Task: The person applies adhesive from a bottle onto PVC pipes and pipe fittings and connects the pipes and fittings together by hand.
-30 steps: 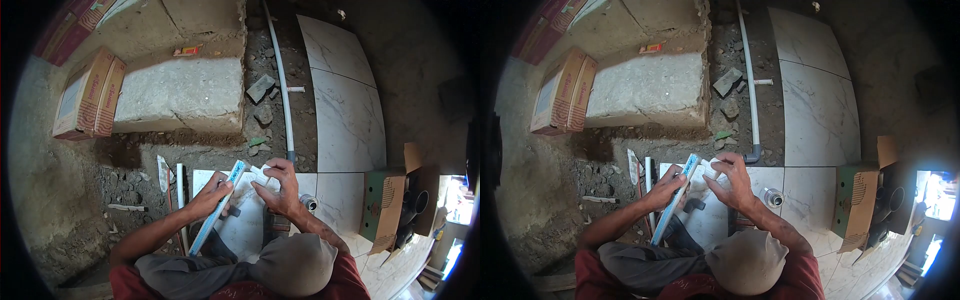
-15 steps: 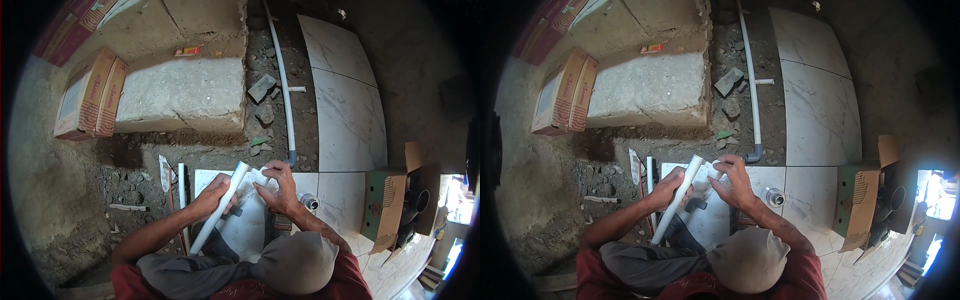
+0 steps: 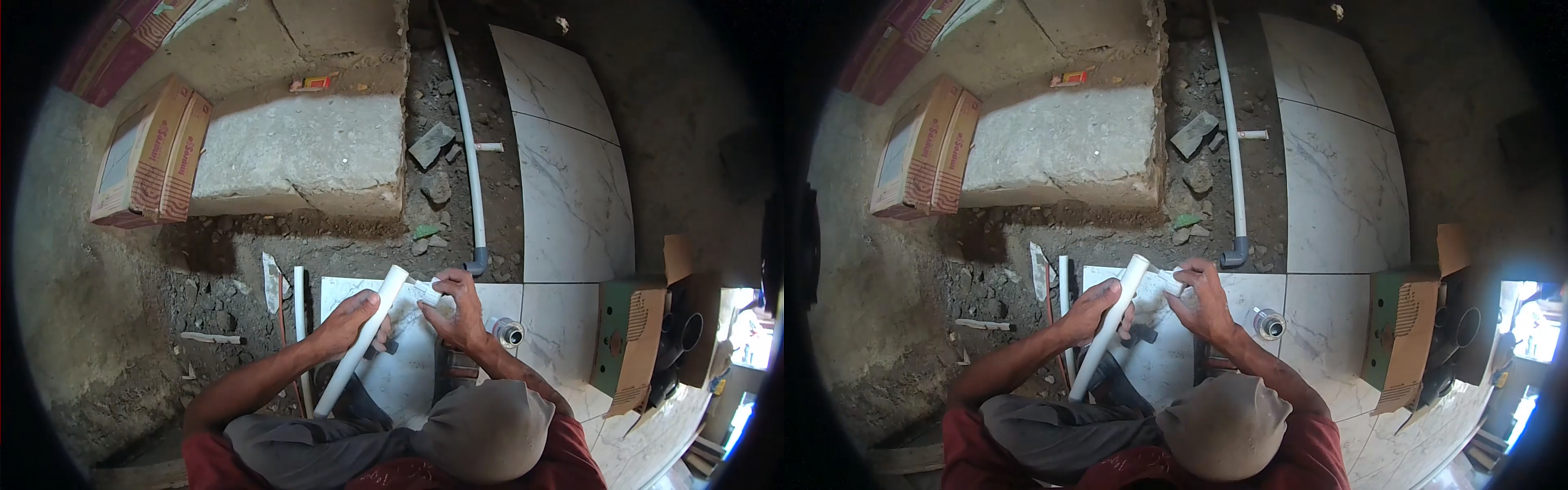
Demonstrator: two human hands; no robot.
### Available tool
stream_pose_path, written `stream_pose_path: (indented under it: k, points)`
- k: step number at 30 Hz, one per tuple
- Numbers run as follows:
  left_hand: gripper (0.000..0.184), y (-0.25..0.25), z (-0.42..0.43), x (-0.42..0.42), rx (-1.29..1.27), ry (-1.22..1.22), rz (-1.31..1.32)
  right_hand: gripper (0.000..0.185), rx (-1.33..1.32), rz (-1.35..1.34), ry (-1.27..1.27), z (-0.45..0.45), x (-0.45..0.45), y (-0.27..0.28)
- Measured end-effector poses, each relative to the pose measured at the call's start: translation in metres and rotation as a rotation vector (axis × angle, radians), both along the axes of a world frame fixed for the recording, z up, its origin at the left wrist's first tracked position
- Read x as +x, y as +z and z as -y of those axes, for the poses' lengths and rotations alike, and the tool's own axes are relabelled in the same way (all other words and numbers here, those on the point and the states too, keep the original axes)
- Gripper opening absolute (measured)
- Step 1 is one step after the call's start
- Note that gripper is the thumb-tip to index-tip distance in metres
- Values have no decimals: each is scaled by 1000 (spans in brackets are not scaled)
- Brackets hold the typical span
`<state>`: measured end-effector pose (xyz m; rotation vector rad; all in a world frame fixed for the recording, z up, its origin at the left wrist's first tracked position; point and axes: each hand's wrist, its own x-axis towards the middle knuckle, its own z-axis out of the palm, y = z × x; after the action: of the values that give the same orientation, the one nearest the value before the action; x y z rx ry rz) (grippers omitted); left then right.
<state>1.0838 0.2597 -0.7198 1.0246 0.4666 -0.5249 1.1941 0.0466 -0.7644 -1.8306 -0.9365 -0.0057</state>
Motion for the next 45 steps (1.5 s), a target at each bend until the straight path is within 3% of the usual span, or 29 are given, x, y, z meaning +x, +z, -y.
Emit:
stream_pose_path:
  k: [7,11,14,17,19,20,21,23,24,28,32,37,45]
  points:
    - [46,-11,-2,-2,10,30,-74,52,87,30,-17,-6,2,32]
    - [45,-6,0,-1,-31,17,-76,51,31,77,-13,0,4,7]
    - [43,-6,0,-1,-45,20,-66,50,-56,-54,-15,7,1,-9]
    - [40,-12,4,-2,-25,11,-91,51,-80,-29,-3,10,-4,1]
    - [40,-16,5,-2,57,-21,-120,48,109,-216,-69,11,-4,15]
    - [41,-19,5,-5,88,-31,-119,50,55,-244,-125,21,0,16]
    - [41,-23,3,-5,119,-40,-104,49,214,-451,-179,30,0,12]
    - [41,-19,0,-5,311,-123,-79,48,128,-481,-320,66,5,12]
    - [41,-21,-3,-6,351,-173,-85,47,-91,-401,-389,89,7,19]
    - [46,-39,-8,-12,675,-457,-29,49,-549,-358,-486,170,-12,27]
    - [55,-59,-2,-22,767,-540,5,47,-582,-241,-516,199,-42,15]
    - [44,-89,0,-39,855,-525,-18,49,-694,-264,-444,196,-48,-10]
    - [44,-95,-3,-47,809,-526,-45,49,-872,-258,-379,195,-43,-58]
